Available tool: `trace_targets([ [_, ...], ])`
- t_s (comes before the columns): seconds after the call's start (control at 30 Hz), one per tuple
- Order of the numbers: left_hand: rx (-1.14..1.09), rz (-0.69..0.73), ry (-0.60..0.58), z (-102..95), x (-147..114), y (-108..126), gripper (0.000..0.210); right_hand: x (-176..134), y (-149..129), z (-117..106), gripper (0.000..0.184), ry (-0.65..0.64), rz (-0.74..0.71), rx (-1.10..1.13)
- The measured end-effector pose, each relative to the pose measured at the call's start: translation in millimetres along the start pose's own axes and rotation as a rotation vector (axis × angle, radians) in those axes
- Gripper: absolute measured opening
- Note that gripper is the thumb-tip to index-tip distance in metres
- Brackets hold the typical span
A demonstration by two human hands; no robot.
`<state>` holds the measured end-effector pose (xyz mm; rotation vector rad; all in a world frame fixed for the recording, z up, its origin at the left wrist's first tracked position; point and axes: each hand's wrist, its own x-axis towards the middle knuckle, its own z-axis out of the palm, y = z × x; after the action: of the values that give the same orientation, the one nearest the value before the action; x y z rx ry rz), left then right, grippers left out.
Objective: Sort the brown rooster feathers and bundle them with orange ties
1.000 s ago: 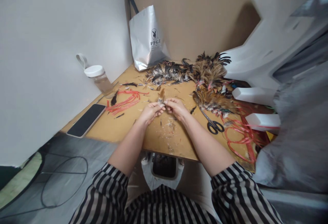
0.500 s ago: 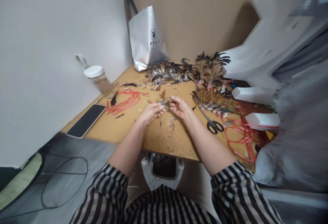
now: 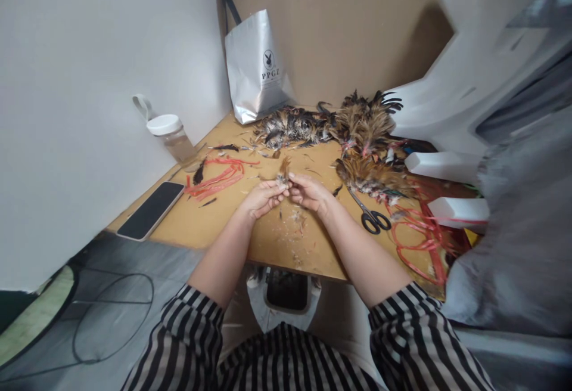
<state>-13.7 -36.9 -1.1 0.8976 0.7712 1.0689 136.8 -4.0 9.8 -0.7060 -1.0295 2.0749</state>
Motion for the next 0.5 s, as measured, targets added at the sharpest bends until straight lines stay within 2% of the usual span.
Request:
trace_targets([
  [0.1, 0.001, -0.009, 0.007, -1.1, 0.7, -1.3, 0.016, -1.7, -4.6, -0.6, 0.030, -0.015, -0.041, 0.023],
  [0.2, -0.044, 0.008, 0.024, -3.8, 3.1, -1.7, 0.012, -3.4, -10.1, -1.7, 0.030, 0.032, -0.086, 0.051],
  [0.3, -0.127, 0.025, 0.089, -5.7, 5.7, -0.3, 0.009, -4.4, -13.9, -3.0, 0.030, 0.072, -0.127, 0.049],
  [0.4, -0.157, 0.016, 0.163, -5.7, 7.0, 1.0, 0.006, -4.2, -13.1, -2.5, 0.032, 0.107, -0.161, -0.027],
  [0.5, -0.102, -0.004, 0.154, -5.2, 7.6, -0.2, 0.008, -3.0, -8.1, 1.8, 0.033, 0.153, -0.218, -0.187],
])
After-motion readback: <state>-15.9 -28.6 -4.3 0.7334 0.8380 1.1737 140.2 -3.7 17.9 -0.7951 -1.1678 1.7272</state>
